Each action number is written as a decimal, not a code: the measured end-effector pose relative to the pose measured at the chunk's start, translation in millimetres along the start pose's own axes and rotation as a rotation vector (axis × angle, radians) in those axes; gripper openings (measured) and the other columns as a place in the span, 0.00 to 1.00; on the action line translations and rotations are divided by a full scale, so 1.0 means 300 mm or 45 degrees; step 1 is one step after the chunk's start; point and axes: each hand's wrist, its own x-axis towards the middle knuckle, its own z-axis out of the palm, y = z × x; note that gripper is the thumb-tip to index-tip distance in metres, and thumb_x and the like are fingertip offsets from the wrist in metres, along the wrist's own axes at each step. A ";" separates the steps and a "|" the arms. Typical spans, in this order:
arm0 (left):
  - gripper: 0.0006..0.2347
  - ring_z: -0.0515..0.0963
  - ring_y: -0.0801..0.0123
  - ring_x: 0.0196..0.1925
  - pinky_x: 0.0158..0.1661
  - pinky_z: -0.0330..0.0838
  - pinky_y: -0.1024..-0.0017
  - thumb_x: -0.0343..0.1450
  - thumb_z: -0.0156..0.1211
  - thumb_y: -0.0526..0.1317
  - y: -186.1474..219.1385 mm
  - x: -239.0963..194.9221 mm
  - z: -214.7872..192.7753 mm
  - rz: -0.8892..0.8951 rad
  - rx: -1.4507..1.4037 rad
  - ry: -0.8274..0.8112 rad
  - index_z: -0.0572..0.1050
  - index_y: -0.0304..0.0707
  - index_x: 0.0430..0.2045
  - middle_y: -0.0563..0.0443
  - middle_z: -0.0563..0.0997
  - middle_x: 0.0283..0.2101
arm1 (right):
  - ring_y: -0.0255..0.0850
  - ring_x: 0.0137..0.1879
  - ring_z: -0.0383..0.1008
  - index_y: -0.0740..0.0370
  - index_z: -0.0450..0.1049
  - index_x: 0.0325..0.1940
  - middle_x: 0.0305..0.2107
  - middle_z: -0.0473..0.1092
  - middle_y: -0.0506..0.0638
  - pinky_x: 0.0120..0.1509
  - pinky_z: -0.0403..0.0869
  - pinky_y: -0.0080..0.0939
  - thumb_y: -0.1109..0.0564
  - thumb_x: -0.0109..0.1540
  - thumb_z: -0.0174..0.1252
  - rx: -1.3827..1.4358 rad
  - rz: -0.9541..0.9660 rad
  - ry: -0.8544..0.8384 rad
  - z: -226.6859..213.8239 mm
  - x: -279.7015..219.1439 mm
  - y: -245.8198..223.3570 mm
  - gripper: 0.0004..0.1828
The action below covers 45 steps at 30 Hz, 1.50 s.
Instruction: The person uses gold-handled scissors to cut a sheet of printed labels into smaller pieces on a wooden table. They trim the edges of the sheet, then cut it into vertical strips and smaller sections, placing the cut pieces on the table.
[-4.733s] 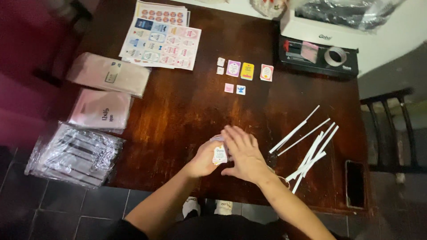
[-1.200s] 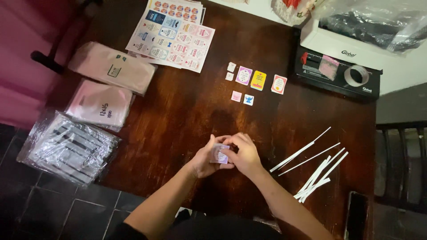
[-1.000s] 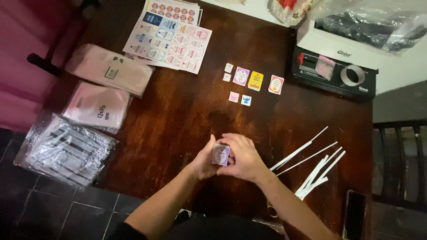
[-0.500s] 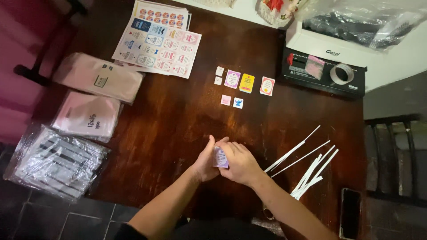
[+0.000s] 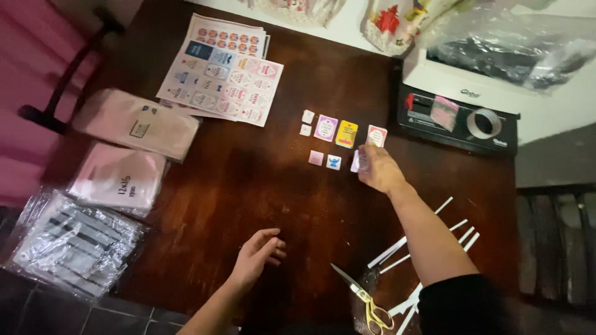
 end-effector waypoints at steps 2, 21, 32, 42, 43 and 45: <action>0.19 0.83 0.66 0.40 0.38 0.79 0.69 0.74 0.56 0.43 0.025 -0.033 -0.033 0.034 0.116 0.072 0.71 0.34 0.57 0.46 0.83 0.43 | 0.61 0.66 0.65 0.62 0.64 0.65 0.58 0.68 0.65 0.70 0.66 0.52 0.58 0.47 0.70 -0.022 0.001 -0.020 0.017 0.011 0.015 0.43; 0.20 0.75 0.49 0.59 0.57 0.69 0.58 0.60 0.71 0.37 0.112 -0.206 -0.322 1.135 1.330 0.601 0.76 0.36 0.47 0.43 0.79 0.53 | 0.53 0.50 0.78 0.60 0.74 0.48 0.41 0.77 0.57 0.55 0.75 0.50 0.48 0.52 0.74 0.026 -0.047 -0.009 -0.008 0.334 -0.419 0.26; 0.24 0.70 0.46 0.64 0.59 0.65 0.52 0.60 0.75 0.43 0.091 -0.199 -0.361 1.092 1.459 0.440 0.75 0.33 0.47 0.41 0.75 0.57 | 0.39 0.30 0.81 0.65 0.80 0.46 0.32 0.80 0.56 0.33 0.79 0.39 0.55 0.52 0.73 0.903 0.953 0.136 0.443 0.795 -0.597 0.21; 0.23 0.68 0.46 0.65 0.60 0.62 0.51 0.62 0.73 0.45 0.098 -0.202 -0.370 1.047 1.422 0.364 0.75 0.32 0.48 0.40 0.74 0.58 | 0.36 0.32 0.79 0.70 0.78 0.44 0.32 0.79 0.53 0.36 0.77 0.36 0.63 0.57 0.66 1.106 0.586 0.579 0.376 0.755 -0.490 0.12; 0.23 0.68 0.46 0.65 0.60 0.62 0.51 0.62 0.73 0.45 0.096 -0.204 -0.370 1.051 1.424 0.349 0.75 0.32 0.48 0.40 0.74 0.58 | 0.36 0.32 0.79 0.70 0.78 0.44 0.32 0.79 0.53 0.36 0.77 0.36 0.63 0.57 0.66 1.104 0.595 0.590 0.355 0.729 -0.465 0.12; 0.24 0.68 0.46 0.65 0.60 0.62 0.51 0.61 0.73 0.46 0.097 -0.204 -0.369 1.053 1.422 0.368 0.75 0.33 0.47 0.40 0.74 0.57 | 0.37 0.29 0.75 0.70 0.74 0.39 0.28 0.76 0.53 0.33 0.74 0.36 0.64 0.63 0.61 1.552 0.491 0.635 0.296 0.683 -0.416 0.05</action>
